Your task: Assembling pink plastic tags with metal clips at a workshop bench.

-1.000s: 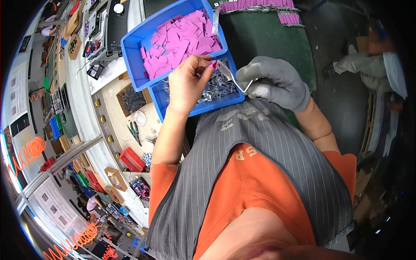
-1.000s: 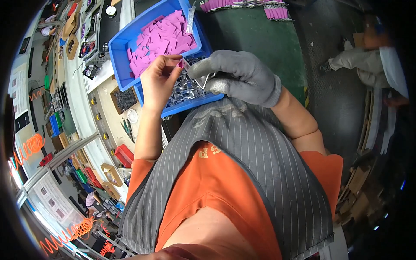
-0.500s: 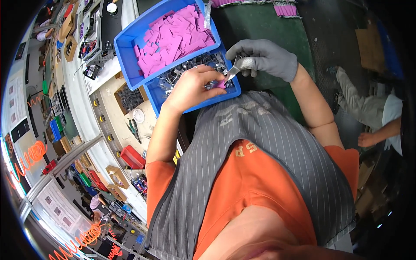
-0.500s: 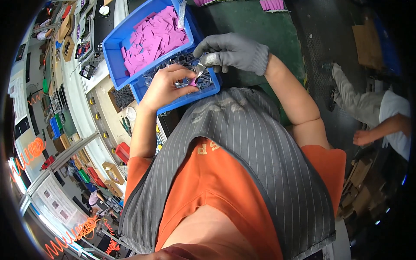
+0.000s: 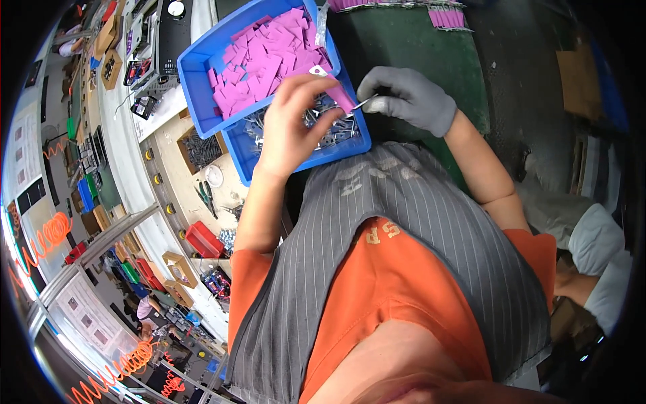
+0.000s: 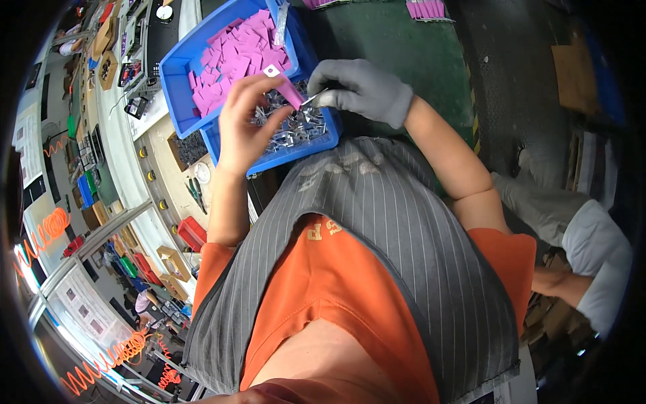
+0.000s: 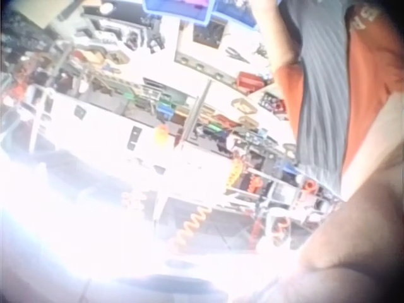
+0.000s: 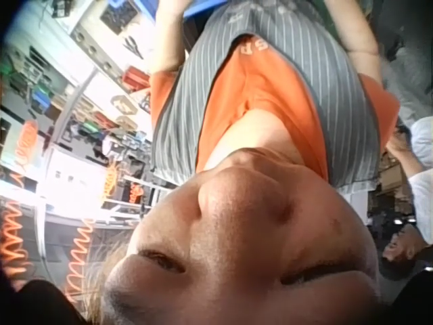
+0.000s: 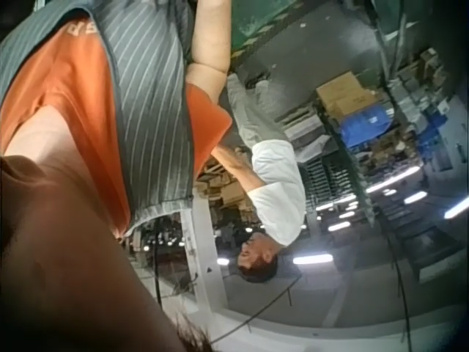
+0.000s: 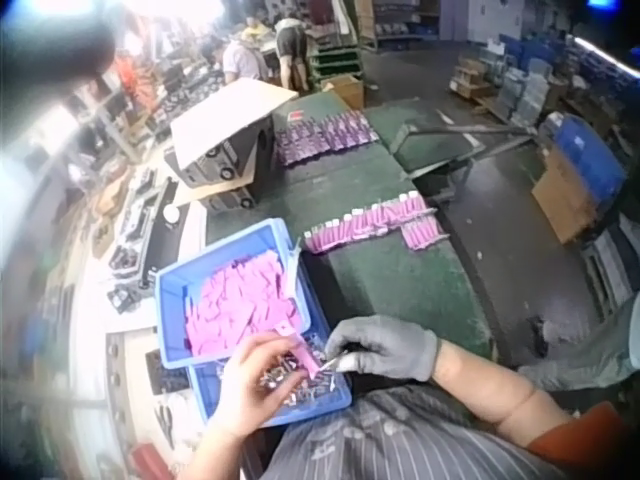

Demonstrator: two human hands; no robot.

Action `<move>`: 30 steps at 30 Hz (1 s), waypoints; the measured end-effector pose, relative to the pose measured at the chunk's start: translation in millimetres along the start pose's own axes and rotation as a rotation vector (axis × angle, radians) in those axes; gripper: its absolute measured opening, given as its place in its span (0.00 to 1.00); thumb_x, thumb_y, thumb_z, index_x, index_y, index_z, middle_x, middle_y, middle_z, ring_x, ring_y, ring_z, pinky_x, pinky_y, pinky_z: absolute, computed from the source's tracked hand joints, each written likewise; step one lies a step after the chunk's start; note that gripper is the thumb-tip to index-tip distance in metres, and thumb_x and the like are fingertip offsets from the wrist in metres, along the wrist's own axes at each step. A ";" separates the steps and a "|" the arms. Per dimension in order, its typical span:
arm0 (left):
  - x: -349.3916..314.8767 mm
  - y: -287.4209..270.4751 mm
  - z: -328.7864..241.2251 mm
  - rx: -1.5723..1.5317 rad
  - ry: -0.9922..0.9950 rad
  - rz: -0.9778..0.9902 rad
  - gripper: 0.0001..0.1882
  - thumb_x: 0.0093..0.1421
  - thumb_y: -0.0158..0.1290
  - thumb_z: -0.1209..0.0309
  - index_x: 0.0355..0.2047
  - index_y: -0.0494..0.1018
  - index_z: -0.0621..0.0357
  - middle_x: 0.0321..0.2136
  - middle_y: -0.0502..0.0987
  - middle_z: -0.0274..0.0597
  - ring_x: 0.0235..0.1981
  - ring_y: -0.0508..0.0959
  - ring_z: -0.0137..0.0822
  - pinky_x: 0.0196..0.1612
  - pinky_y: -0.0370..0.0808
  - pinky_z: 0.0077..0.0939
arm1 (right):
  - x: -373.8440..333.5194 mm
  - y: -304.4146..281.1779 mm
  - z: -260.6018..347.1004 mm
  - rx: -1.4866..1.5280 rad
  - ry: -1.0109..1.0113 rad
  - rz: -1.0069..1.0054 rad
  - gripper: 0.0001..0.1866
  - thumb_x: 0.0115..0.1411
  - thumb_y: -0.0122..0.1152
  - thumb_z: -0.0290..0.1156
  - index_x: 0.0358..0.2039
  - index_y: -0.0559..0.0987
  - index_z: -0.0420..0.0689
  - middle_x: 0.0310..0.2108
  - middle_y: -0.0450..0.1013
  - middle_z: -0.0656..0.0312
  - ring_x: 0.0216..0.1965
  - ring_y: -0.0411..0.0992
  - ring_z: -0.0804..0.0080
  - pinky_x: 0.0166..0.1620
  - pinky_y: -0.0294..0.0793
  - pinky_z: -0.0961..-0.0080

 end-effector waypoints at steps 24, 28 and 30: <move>-65.3 84.0 92.0 -1.032 -0.910 -0.025 0.12 0.58 0.52 0.72 0.43 0.71 0.59 0.26 0.69 0.24 0.21 0.62 0.16 0.23 0.58 0.08 | -64.3 -160.8 -154.3 -1.024 0.229 -0.440 0.09 0.55 0.55 0.37 0.35 0.75 0.51 0.34 0.72 0.57 0.36 0.71 0.55 0.38 0.71 0.64; -81.8 94.6 96.7 -0.961 -1.046 -0.017 0.11 0.57 0.53 0.72 0.42 0.72 0.57 0.26 0.70 0.22 0.21 0.62 0.14 0.23 0.58 0.07 | -61.8 -212.5 -187.8 -1.211 0.424 -0.471 0.09 0.54 0.55 0.38 0.35 0.75 0.53 0.35 0.72 0.59 0.37 0.72 0.58 0.38 0.71 0.62; -81.6 94.8 93.3 -0.920 -1.055 0.015 0.11 0.57 0.53 0.73 0.41 0.72 0.57 0.27 0.70 0.23 0.21 0.62 0.14 0.23 0.57 0.08 | -59.1 -229.4 -188.3 -1.295 0.549 -0.509 0.10 0.52 0.56 0.39 0.36 0.73 0.54 0.35 0.73 0.59 0.37 0.72 0.59 0.39 0.72 0.61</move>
Point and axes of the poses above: each hand's wrist, its own x-axis towards the middle knuckle, its own y-axis out of the palm, z = x × y, the point moved 7 cm from there along x, towards the middle knuckle
